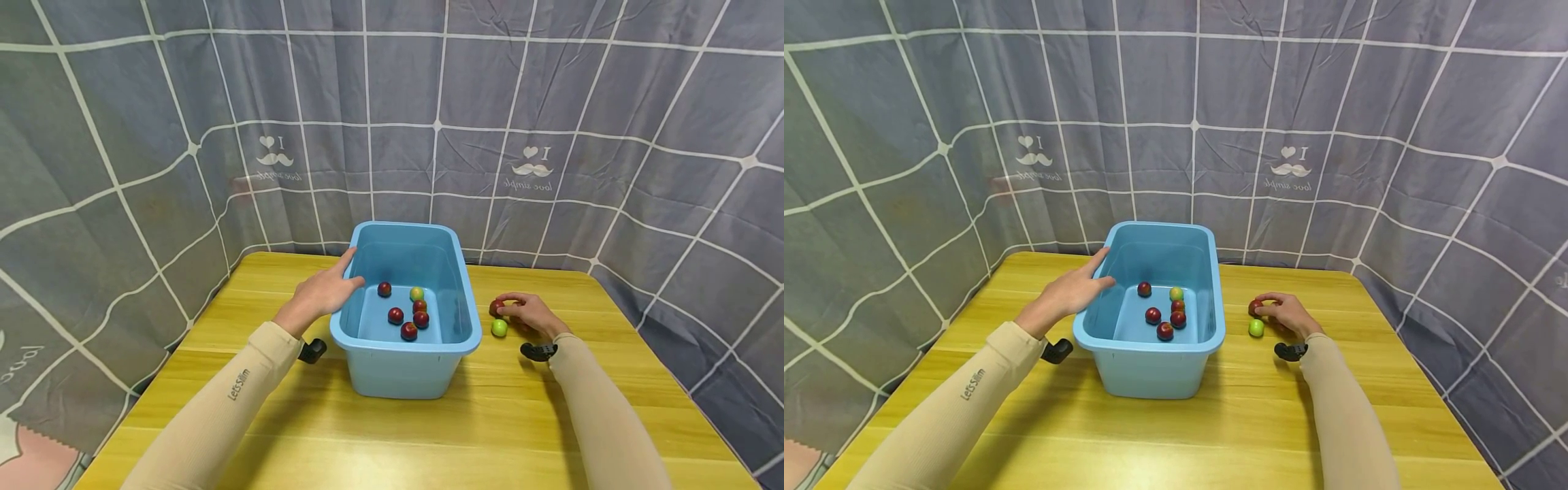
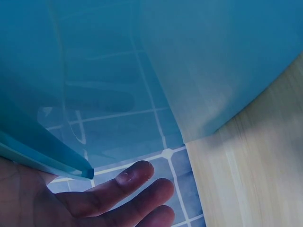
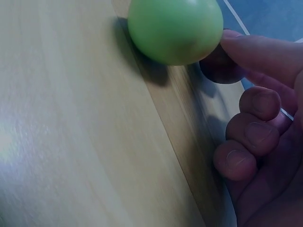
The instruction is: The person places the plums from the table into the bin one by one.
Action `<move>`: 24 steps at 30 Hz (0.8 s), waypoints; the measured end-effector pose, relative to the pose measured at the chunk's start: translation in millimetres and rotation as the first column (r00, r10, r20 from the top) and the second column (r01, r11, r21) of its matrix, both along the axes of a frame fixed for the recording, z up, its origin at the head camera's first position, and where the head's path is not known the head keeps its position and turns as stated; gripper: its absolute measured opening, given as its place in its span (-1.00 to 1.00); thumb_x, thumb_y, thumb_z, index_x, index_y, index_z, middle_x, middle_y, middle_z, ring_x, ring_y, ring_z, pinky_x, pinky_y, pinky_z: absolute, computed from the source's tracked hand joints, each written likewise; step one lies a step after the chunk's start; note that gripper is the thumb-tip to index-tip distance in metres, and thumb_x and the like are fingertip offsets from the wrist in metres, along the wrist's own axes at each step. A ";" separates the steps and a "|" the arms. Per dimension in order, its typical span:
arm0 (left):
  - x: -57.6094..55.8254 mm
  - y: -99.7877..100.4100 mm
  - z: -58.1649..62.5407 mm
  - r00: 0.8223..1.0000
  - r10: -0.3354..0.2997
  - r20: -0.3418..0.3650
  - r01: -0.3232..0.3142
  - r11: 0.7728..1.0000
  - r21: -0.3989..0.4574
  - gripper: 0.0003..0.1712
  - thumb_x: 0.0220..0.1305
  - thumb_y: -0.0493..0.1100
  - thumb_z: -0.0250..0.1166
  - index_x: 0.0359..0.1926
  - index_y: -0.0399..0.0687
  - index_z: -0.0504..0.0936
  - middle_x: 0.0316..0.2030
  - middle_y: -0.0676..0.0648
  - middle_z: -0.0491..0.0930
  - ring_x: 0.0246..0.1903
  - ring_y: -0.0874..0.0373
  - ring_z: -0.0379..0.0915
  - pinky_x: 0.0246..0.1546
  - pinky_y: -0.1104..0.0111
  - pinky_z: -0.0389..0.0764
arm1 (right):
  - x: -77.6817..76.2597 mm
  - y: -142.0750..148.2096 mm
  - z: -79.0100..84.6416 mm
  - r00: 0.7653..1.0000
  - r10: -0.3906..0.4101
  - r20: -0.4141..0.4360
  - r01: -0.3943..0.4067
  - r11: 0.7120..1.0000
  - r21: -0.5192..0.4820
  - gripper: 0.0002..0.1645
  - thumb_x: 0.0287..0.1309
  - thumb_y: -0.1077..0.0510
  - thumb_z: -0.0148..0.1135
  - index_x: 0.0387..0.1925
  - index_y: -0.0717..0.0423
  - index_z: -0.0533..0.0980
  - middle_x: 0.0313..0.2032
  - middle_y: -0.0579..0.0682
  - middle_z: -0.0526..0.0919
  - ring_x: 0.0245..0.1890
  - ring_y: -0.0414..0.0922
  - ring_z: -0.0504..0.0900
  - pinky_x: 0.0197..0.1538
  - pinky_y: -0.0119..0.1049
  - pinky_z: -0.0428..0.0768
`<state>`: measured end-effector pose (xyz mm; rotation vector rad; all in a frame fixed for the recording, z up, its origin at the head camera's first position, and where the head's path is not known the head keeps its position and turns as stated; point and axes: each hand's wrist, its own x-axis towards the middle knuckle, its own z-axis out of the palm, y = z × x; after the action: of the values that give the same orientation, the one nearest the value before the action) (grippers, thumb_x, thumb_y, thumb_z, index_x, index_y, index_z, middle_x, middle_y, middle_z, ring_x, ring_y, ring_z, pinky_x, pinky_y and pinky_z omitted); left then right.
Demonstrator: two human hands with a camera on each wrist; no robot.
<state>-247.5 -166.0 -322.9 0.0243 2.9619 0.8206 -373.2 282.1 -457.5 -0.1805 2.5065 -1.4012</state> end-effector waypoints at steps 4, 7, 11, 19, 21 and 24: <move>-0.3 -0.6 -0.2 1.000 0.002 0.000 -0.002 1.000 0.000 -0.12 0.42 0.30 -0.09 0.62 0.42 -0.26 0.51 -0.19 0.22 0.26 -0.29 0.42 -0.06 -0.07 0.53 | 0.4 0.9 0.8 1.000 0.019 -0.012 -0.019 1.000 0.000 -0.40 0.31 -0.04 0.32 0.27 0.16 0.48 -0.55 -0.03 0.40 -0.56 -0.08 0.35 -0.47 -0.32 0.34; -0.5 -0.9 -0.6 1.000 0.002 0.000 -0.002 1.000 -0.001 -0.12 0.42 0.30 -0.09 0.62 0.42 -0.26 0.51 -0.19 0.22 0.26 -0.29 0.43 -0.06 -0.07 0.53 | 0.3 1.4 2.0 1.000 0.025 -0.018 -0.025 1.000 0.000 -0.39 0.30 -0.04 0.32 0.27 0.16 0.48 -0.56 -0.04 0.38 -0.56 -0.08 0.35 -0.45 -0.32 0.34; -0.2 -1.1 -1.0 1.000 0.001 0.001 -0.001 1.000 0.001 -0.12 0.42 0.30 -0.08 0.62 0.42 -0.26 0.51 -0.18 0.22 0.26 -0.29 0.42 -0.05 -0.09 0.52 | 0.6 1.3 5.1 0.998 0.045 -0.039 -0.045 0.999 0.007 -0.40 0.32 -0.03 0.31 0.27 0.19 0.48 -0.53 0.00 0.42 -0.56 -0.10 0.34 -0.42 -0.32 0.34; -1.9 -0.5 -1.9 1.000 0.003 0.003 -0.003 1.000 -0.017 -0.11 0.40 0.31 -0.09 0.62 0.43 -0.26 0.50 -0.20 0.24 0.24 -0.28 0.44 -0.21 0.05 0.52 | 1.8 0.9 18.9 0.991 0.102 -0.082 -0.107 0.992 -0.062 -0.49 0.37 0.01 0.26 0.21 0.24 0.51 -0.26 0.16 0.63 -0.66 -0.17 0.16 -0.49 -0.25 0.24; -2.1 -0.4 -2.1 1.000 0.003 0.003 -0.003 1.000 -0.017 -0.11 0.40 0.31 -0.09 0.62 0.42 -0.26 0.49 -0.20 0.24 0.22 -0.28 0.45 -0.22 0.07 0.51 | 1.0 1.7 22.7 0.991 0.105 -0.088 -0.111 0.992 -0.063 -0.47 0.36 0.01 0.27 0.21 0.24 0.50 -0.17 0.23 0.64 -0.64 -0.17 0.15 -0.47 -0.21 0.23; -2.2 -0.6 -2.3 1.000 0.001 0.002 -0.001 1.000 -0.014 -0.11 0.40 0.31 -0.09 0.62 0.42 -0.26 0.49 -0.20 0.25 0.21 -0.27 0.46 -0.24 0.08 0.51 | 0.2 2.5 29.2 0.990 0.108 -0.092 -0.113 0.992 -0.059 -0.45 0.35 -0.02 0.27 0.21 0.24 0.50 -0.06 0.31 0.65 -0.63 -0.17 0.14 -0.45 -0.23 0.23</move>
<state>-249.7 -166.6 -325.2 0.0209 2.9662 0.8000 -373.0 284.6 -428.3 -0.3963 2.4807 -1.4593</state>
